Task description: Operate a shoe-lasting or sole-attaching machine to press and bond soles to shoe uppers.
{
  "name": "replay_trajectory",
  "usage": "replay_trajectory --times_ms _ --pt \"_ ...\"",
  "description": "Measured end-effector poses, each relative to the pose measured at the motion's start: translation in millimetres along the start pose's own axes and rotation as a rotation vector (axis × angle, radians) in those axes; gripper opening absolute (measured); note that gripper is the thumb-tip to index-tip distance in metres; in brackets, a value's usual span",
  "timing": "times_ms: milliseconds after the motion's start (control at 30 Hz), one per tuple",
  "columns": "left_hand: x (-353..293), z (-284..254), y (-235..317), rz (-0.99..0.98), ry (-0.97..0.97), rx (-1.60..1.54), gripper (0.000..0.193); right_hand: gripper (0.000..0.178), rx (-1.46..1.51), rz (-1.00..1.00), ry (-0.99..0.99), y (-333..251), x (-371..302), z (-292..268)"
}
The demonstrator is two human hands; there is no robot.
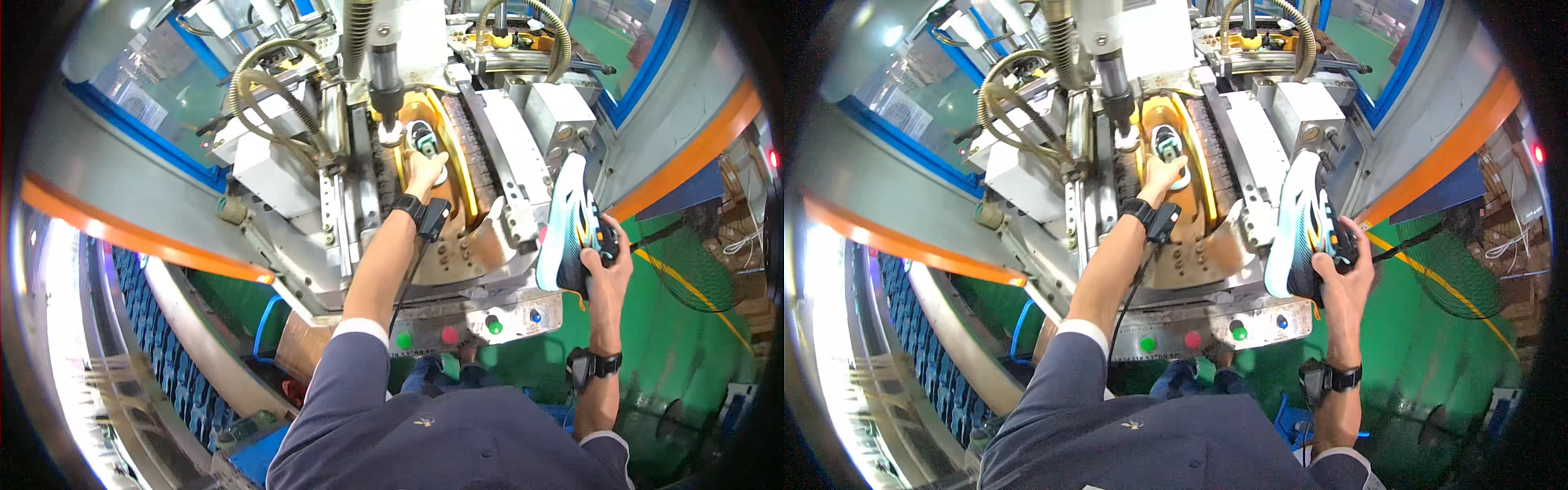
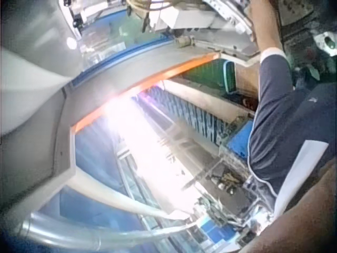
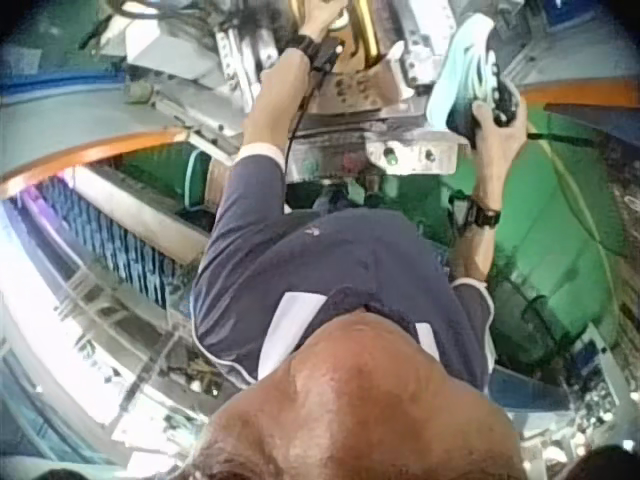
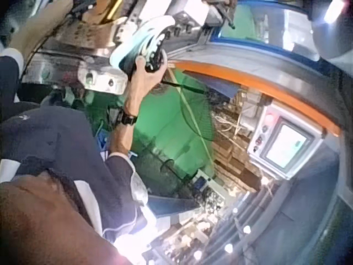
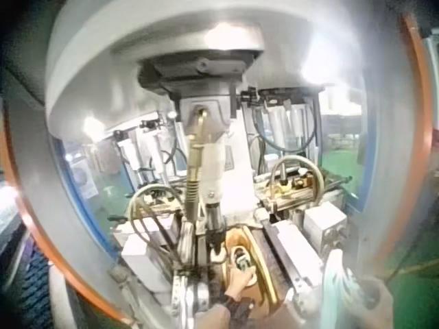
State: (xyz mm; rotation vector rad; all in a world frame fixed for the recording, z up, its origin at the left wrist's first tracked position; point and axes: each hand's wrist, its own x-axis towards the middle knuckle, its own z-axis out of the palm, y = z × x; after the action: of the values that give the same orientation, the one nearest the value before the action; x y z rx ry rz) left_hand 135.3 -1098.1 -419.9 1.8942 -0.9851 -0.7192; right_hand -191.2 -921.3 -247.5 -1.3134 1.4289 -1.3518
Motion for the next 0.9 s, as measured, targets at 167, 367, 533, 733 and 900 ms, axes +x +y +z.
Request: replay_trajectory --times_ms 167,367,533,733,900 --pt "28.1 24.9 3.1 -0.203 0.187 0.308 0.064 0.053 -0.237 -0.074 0.054 7.6 41.9 4.9" --pt "-36.0 -70.5 30.0 -0.358 -0.377 -0.722 0.024 0.058 -0.541 0.005 -0.19 -3.9 172.4 93.1" --pt "-179.0 -196.8 11.0 -0.368 -0.366 -0.836 0.042 0.065 -0.937 -0.025 -0.579 -6.2 179.2 262.1" --pt "-340.2 -307.7 -14.9 -0.389 -0.027 -0.751 0.063 0.056 -0.925 -0.171 -0.357 112.2 148.1 359.2" --pt "-443.1 -320.1 -41.8 -0.4 0.527 -0.82 0.047 0.05 -0.898 -0.345 -0.343 122.2 139.1 364.8"
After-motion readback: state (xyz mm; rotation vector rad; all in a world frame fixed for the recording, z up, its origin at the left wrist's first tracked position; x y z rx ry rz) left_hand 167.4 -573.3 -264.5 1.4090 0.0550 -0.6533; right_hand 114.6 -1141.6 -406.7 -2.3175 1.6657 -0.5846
